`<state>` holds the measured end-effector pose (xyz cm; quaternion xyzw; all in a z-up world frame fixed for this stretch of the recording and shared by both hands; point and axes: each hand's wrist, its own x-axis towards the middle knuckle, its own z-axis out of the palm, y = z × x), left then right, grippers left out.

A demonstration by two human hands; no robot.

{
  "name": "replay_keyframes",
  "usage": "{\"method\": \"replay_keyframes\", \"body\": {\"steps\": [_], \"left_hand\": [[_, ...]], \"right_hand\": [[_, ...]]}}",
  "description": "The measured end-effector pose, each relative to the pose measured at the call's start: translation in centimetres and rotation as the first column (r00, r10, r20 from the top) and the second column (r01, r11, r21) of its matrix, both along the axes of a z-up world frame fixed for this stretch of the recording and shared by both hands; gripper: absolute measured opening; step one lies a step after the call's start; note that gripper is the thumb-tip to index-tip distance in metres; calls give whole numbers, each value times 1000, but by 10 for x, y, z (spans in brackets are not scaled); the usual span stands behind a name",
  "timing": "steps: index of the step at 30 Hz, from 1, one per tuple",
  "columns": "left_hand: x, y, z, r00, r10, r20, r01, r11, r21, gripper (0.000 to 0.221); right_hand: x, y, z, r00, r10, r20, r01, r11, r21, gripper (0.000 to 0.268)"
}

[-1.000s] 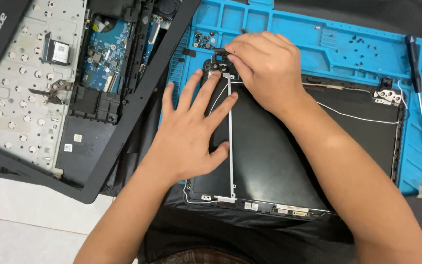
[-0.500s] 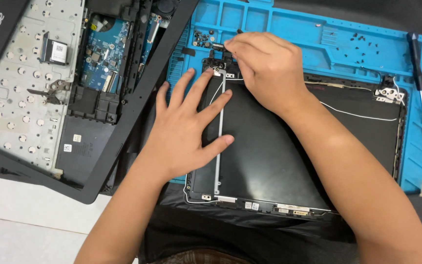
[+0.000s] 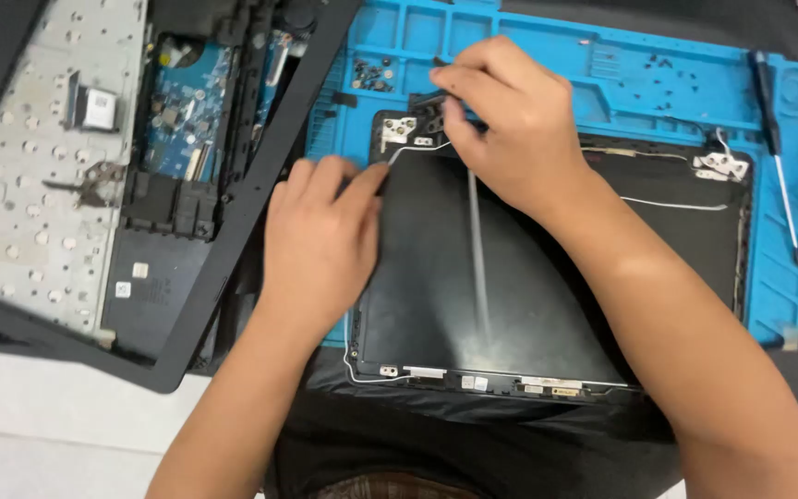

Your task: The person works on the back of a disassembled laptop screen, using a screwdriver to remove screws from the metal hinges. They then disconnect the ribbon cables and wires from the screen assembly by hand.

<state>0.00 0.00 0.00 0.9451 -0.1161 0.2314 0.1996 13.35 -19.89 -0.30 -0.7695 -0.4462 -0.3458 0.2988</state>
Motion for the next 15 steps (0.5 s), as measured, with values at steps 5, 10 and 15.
{"method": "replay_keyframes", "body": {"steps": [5, 10, 15], "left_hand": [[1, -1, 2, 998, 10, 62, -13, 999, 40, 26], [-1, -6, 0, 999, -29, 35, 29, 1000, 8, 24], [3, 2, -5, 999, -45, 7, 46, 997, -59, 24]], "right_hand": [[-8, -21, 26, 999, 13, -50, -16, 998, -60, 24], [-10, -78, 56, 999, -24, 41, 28, 994, -102, 19], [-24, -174, 55, 961, -262, 89, 268, 961, -65, 12]]}}
